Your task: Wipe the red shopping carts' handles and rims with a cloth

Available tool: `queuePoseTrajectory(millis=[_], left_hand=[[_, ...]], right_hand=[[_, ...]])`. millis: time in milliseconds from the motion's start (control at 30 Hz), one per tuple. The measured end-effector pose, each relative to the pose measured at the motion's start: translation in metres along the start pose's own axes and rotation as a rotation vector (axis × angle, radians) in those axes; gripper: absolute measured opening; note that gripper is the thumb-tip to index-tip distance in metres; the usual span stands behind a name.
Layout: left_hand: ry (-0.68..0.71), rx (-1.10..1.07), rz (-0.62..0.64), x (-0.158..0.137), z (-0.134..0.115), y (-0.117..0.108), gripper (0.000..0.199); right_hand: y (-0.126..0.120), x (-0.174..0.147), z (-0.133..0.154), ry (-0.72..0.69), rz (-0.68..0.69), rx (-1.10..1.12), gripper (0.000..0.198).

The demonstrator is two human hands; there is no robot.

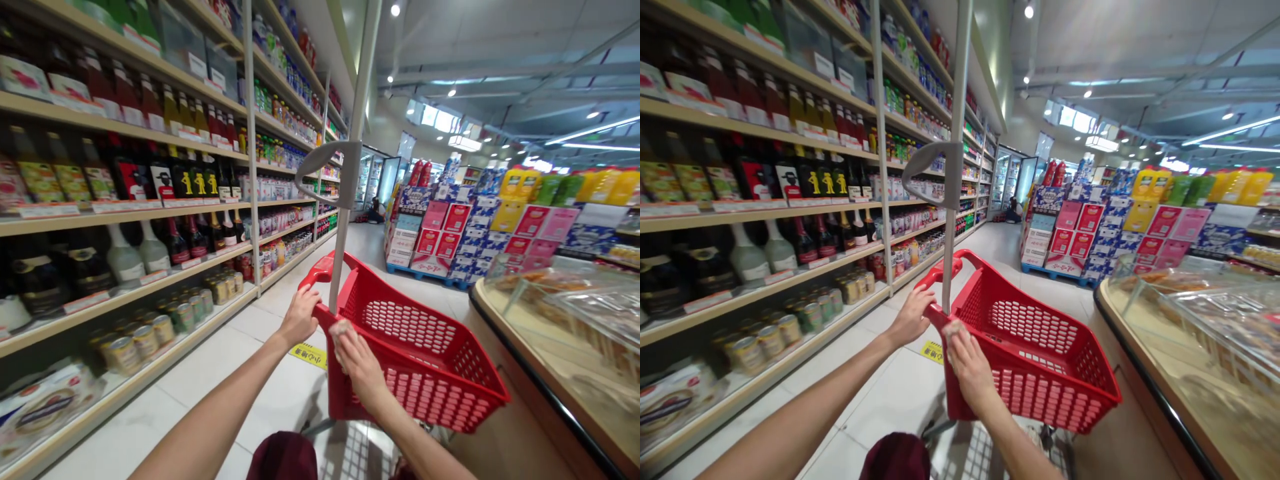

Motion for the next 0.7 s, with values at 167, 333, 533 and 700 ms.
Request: queuePoseTrajectory(millis=[167,333,533,700], left_hand=[[0.018,0.009,-0.008,0.000,0.000,0.000,0.042],[0.028,0.036,-0.016,0.000,0.001,0.001,0.042],[0.066,0.102,0.065,-0.003,0.003,-0.005,0.046],[0.024,0.204,0.146,-0.004,-0.003,-0.010,0.048]], right_hand=[[-0.002,-0.014,0.006,0.066,0.024,0.017,0.035],[-0.009,-0.012,0.006,0.106,-0.034,0.019,0.034],[-0.007,-0.033,0.006,0.170,-0.044,0.089,0.033],[-0.021,-0.039,-0.006,0.237,-0.130,0.025,0.031]])
Point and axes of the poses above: each hand's wrist, its own x-axis towards the middle knuckle, its own y-axis out of the palm, z = x × y, the point moved 3 cm from there along x, towards the middle knuckle, and after that the axes turned 14 degrees about x, right-handed, at the moved point
